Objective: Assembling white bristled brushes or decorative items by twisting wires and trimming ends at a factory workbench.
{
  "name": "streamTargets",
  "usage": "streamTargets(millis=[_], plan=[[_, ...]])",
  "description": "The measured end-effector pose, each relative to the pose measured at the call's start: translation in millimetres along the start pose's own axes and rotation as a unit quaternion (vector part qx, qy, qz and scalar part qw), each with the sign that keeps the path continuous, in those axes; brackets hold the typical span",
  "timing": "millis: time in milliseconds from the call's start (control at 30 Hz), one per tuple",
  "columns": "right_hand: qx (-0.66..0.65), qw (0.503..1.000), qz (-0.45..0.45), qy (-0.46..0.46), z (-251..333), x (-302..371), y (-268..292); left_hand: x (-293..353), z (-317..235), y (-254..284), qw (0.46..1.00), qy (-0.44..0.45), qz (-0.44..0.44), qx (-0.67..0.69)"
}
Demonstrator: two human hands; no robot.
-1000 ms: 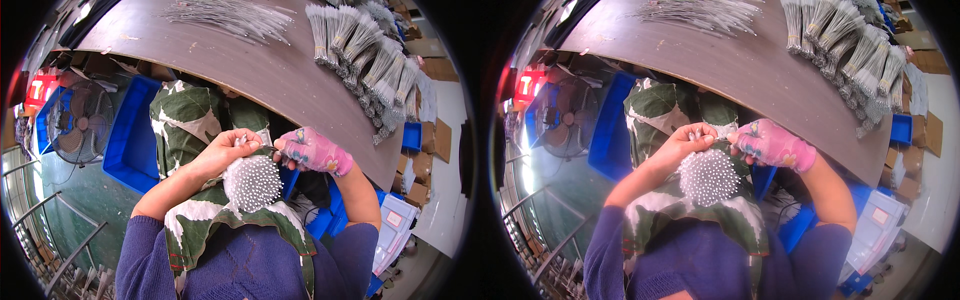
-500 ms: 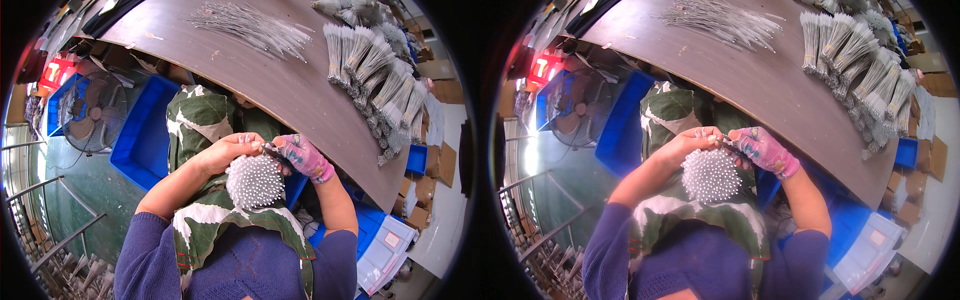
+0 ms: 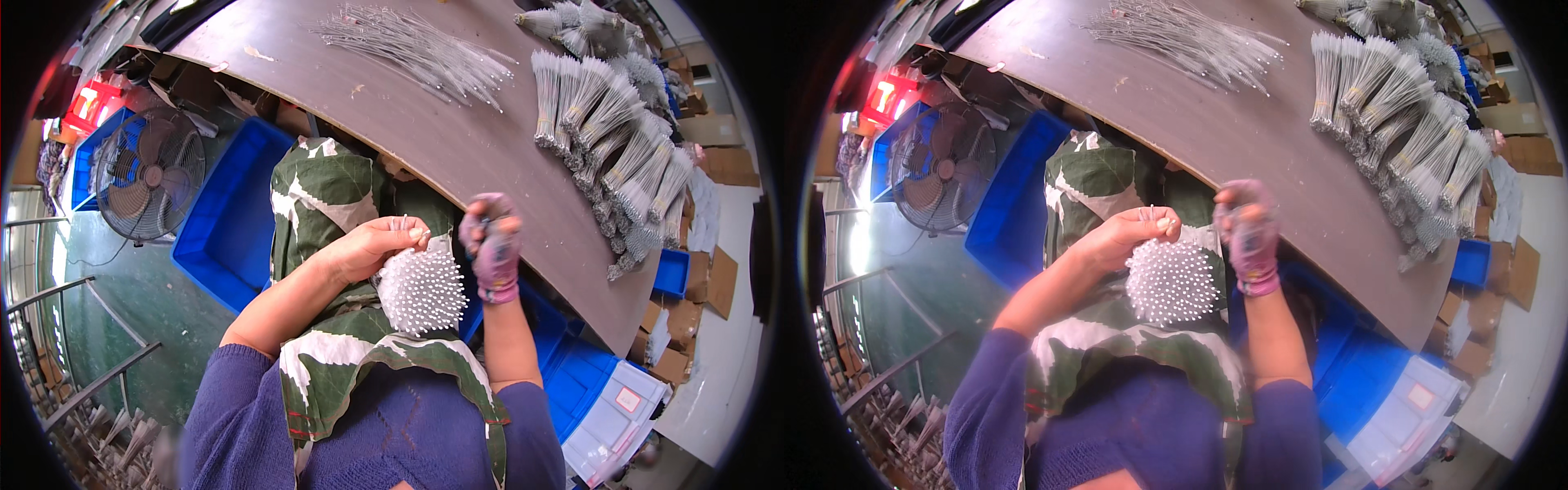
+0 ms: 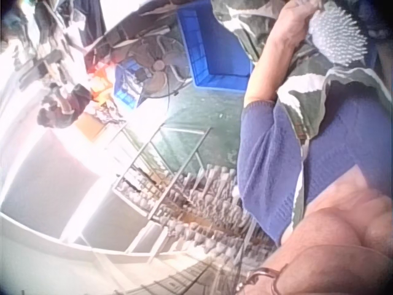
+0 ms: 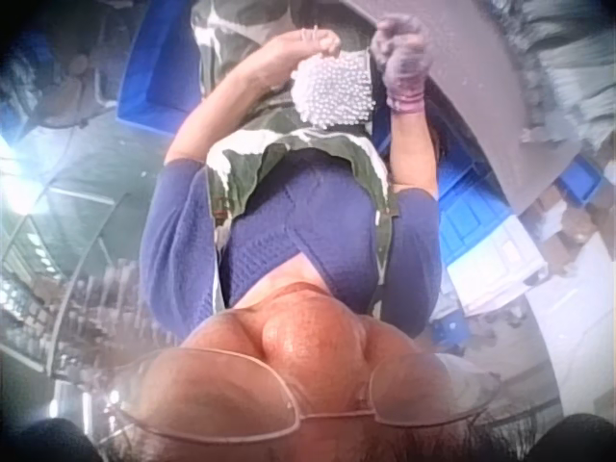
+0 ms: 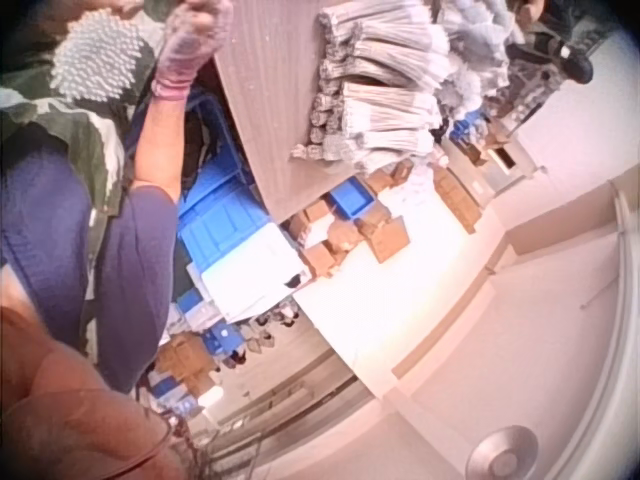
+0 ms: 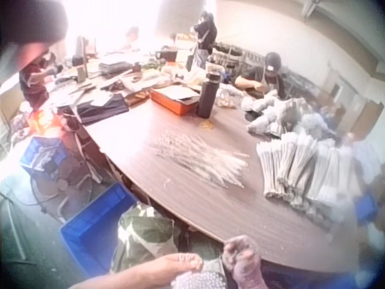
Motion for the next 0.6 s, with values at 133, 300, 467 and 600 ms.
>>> streamTargets(millis=[133,300,467,600], plan=[[0.146,0.985,0.059,-0.076,-17,13,-25,-4,-1,8,1.000,0.003,-0.028,0.004],[0.196,0.971,0.134,-0.003,1,1,-50,-12,-5,14,0.999,-0.009,-0.043,0.020],[0.284,0.952,0.114,-0.029,-8,-18,-55,-21,-10,34,0.997,-0.046,-0.042,0.054],[0.371,0.919,0.111,0.073,-2,-35,-69,-26,-4,57,0.994,-0.014,-0.084,0.074]])
Point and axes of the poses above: each hand's wrist, its own x-axis away from the middle knuckle, its own y-axis out of the back of the hand, z = x × y, the point moved 9 cm from there along -x, towards the middle knuckle, and after that the axes turned 10 degrees about -z, right-handed, at the moved point
